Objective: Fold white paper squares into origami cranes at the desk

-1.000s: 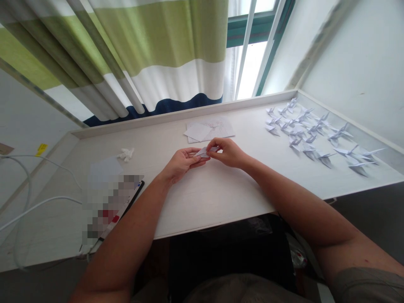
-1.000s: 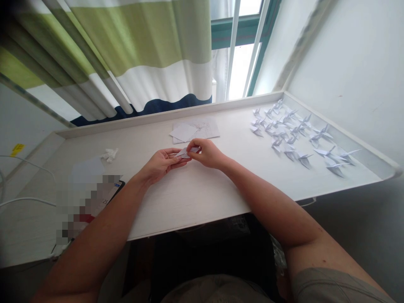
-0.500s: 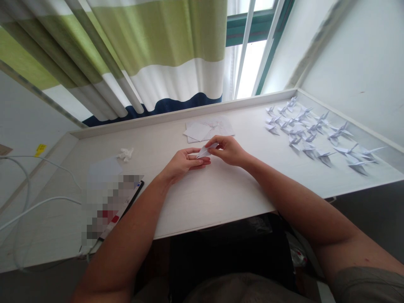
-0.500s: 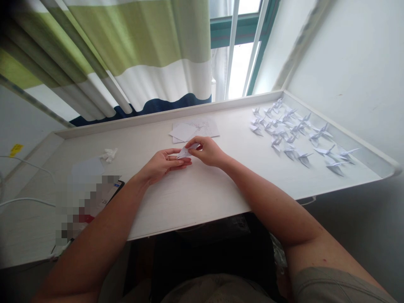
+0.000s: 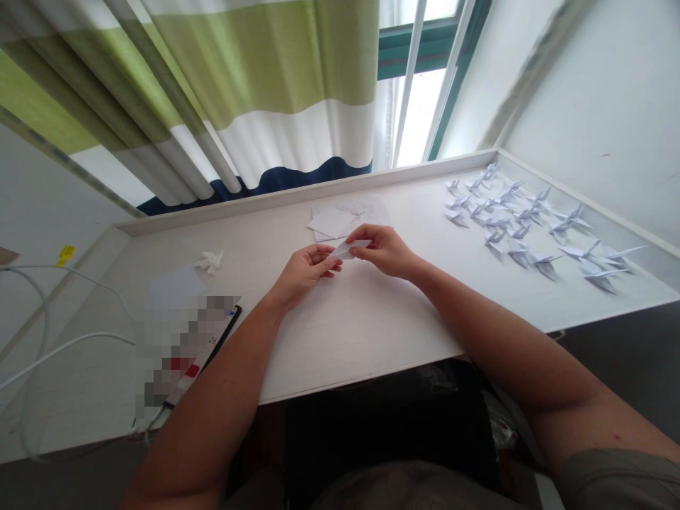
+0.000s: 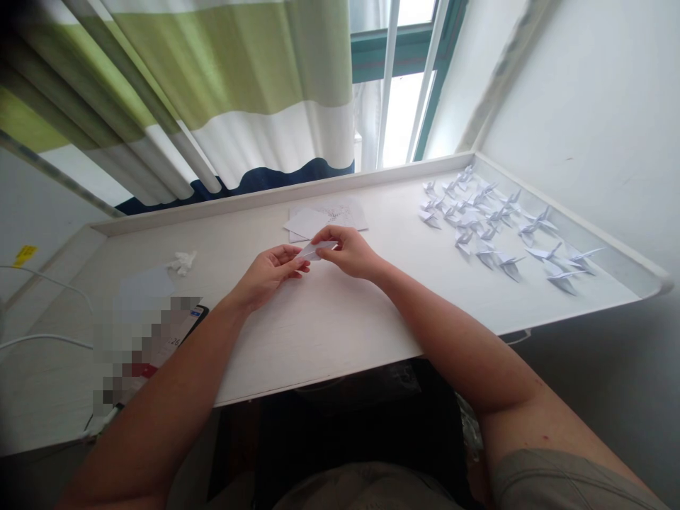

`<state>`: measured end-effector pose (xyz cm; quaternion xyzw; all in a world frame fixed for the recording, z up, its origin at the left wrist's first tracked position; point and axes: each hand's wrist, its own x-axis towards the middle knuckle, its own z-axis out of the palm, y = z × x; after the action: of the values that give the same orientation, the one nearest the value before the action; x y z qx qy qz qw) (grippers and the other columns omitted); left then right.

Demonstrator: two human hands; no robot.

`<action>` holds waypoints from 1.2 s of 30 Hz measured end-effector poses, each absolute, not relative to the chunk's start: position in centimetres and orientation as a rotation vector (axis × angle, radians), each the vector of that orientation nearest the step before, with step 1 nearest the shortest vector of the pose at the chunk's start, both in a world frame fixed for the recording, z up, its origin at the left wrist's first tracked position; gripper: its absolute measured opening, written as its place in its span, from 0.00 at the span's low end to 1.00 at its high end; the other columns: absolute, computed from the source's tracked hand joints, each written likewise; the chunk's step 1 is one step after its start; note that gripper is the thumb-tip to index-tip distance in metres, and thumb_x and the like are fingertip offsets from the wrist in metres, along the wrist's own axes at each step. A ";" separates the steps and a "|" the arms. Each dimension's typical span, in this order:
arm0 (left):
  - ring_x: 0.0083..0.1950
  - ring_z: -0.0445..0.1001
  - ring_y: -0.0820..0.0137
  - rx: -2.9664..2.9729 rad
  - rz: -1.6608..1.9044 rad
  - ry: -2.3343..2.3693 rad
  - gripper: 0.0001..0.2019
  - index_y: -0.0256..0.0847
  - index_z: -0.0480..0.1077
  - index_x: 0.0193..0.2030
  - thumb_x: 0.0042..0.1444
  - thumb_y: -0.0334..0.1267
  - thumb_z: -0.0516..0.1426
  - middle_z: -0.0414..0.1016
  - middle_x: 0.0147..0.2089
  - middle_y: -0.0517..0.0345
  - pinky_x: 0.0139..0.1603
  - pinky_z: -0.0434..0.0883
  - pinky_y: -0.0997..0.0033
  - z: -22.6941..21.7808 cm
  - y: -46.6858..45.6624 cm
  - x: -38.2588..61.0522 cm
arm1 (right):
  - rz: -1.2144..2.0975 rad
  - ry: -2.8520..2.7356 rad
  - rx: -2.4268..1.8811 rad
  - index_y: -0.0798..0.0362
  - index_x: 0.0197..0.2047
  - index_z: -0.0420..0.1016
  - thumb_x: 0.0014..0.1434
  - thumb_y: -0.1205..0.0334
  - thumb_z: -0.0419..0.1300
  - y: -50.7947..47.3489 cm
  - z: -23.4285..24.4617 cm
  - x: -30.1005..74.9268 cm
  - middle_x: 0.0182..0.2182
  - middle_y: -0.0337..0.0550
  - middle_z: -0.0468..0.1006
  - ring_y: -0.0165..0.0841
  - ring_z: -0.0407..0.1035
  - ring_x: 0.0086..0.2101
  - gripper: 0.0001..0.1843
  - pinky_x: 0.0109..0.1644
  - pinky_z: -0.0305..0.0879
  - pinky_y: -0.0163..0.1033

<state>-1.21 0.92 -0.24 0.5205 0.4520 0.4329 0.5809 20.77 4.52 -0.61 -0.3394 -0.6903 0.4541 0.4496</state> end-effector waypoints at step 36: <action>0.41 0.80 0.66 1.609 0.957 1.295 0.26 0.44 0.69 0.54 0.50 0.33 0.70 0.79 0.42 0.58 0.47 0.76 0.61 -1.2 0.5 -0.6 | 1.214 -1.790 -1.003 0.53 0.53 0.76 0.59 0.62 0.70 4.9 -1.9 20.7 0.25 0.32 0.72 0.30 0.67 0.27 0.20 0.34 0.63 0.38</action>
<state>-0.64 0.52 -1.18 0.6416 0.5165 0.3815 0.4195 20.68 4.94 -1.92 -0.3910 -0.6976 0.4730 0.3698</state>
